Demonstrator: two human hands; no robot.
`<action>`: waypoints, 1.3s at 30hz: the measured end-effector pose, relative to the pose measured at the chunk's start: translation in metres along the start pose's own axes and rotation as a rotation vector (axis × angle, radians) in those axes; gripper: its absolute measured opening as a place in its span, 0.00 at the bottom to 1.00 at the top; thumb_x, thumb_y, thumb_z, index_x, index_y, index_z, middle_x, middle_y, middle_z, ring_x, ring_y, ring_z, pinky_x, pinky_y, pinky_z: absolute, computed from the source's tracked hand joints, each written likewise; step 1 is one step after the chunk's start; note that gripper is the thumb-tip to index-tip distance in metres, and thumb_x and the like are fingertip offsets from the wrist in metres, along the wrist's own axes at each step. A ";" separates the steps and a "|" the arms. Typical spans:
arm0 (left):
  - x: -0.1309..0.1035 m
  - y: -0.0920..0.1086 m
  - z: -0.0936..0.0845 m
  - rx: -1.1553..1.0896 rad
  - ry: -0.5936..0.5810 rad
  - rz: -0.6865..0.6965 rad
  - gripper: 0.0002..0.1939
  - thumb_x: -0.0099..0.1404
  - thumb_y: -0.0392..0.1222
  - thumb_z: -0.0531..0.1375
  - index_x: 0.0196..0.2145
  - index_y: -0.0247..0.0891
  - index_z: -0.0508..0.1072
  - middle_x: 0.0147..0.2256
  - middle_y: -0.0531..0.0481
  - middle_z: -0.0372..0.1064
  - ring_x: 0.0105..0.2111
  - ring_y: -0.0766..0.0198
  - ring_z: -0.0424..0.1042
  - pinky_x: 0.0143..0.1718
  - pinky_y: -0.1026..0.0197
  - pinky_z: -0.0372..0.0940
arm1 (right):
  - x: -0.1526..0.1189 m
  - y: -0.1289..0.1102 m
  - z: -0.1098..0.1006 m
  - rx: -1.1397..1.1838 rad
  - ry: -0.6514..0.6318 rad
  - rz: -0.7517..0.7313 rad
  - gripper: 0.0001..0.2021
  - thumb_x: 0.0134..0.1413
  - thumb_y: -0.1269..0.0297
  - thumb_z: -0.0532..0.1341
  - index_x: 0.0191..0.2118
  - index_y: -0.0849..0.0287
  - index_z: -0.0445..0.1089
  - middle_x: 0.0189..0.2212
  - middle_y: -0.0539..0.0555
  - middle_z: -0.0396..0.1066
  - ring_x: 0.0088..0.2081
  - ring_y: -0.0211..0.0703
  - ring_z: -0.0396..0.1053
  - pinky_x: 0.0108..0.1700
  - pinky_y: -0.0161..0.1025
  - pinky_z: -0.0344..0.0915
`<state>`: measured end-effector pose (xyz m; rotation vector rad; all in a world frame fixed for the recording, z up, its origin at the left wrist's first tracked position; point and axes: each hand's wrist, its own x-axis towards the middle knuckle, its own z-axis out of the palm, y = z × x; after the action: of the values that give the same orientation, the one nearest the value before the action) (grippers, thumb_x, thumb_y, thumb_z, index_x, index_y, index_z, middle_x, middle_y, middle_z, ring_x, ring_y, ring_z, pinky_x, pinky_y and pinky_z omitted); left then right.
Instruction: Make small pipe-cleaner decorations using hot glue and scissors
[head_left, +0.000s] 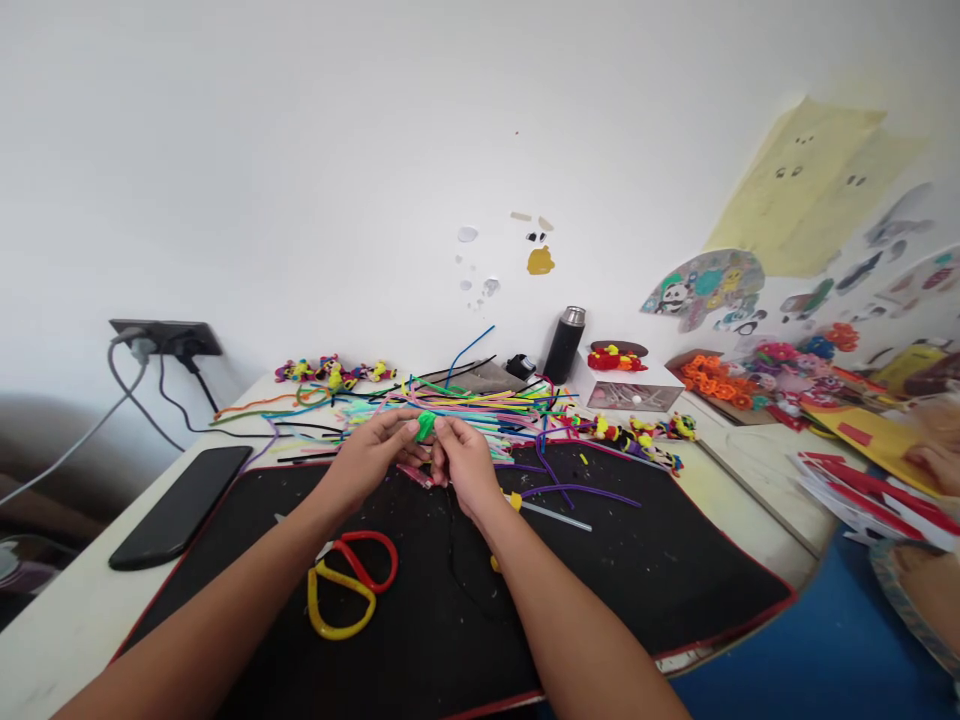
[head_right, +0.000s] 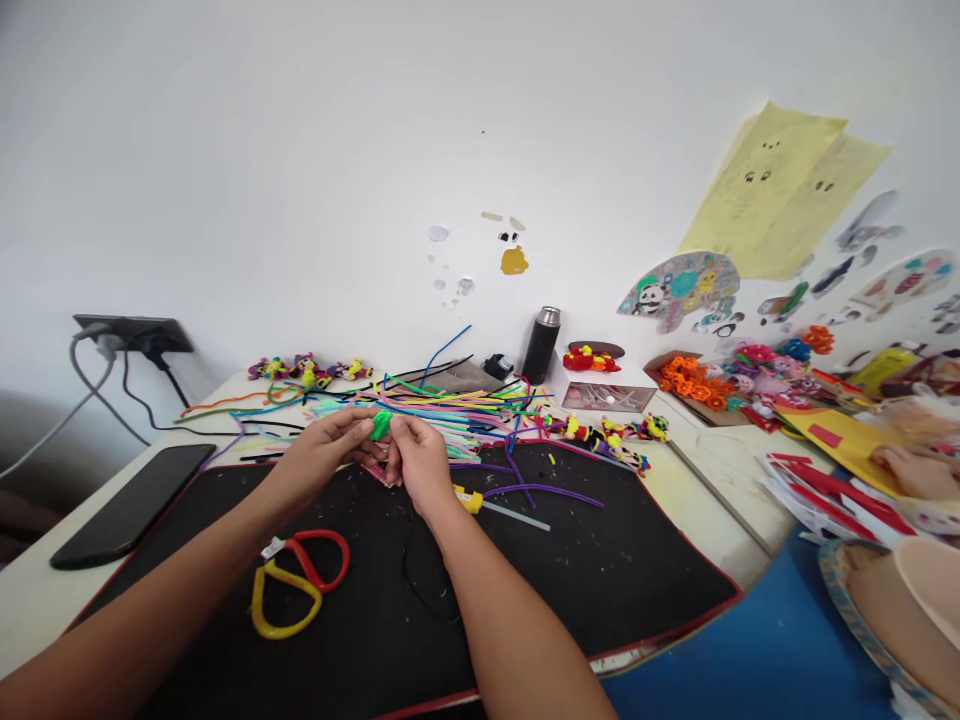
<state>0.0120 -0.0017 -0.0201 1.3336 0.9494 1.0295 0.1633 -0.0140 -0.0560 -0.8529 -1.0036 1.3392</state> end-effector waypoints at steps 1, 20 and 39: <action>0.000 0.000 0.000 -0.007 0.010 -0.001 0.30 0.55 0.63 0.72 0.45 0.37 0.77 0.28 0.49 0.78 0.29 0.55 0.79 0.35 0.54 0.75 | 0.000 0.000 0.000 -0.002 -0.002 0.003 0.22 0.56 0.40 0.66 0.35 0.56 0.68 0.14 0.41 0.61 0.12 0.33 0.58 0.13 0.30 0.49; -0.002 0.003 -0.003 -0.022 -0.041 -0.008 0.27 0.54 0.57 0.74 0.44 0.37 0.78 0.28 0.49 0.78 0.28 0.57 0.77 0.32 0.56 0.74 | -0.002 0.000 0.001 -0.074 -0.075 0.004 0.26 0.55 0.45 0.67 0.50 0.61 0.74 0.14 0.39 0.61 0.12 0.33 0.58 0.14 0.30 0.52; 0.000 0.000 -0.004 -0.065 -0.041 -0.032 0.25 0.55 0.57 0.74 0.43 0.38 0.77 0.27 0.50 0.78 0.26 0.58 0.77 0.31 0.57 0.74 | -0.001 0.004 0.001 -0.120 -0.070 0.002 0.22 0.57 0.48 0.66 0.48 0.61 0.75 0.13 0.39 0.61 0.12 0.33 0.58 0.14 0.30 0.51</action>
<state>0.0085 -0.0010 -0.0207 1.2776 0.8970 0.9973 0.1610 -0.0152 -0.0596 -0.9027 -1.1473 1.3285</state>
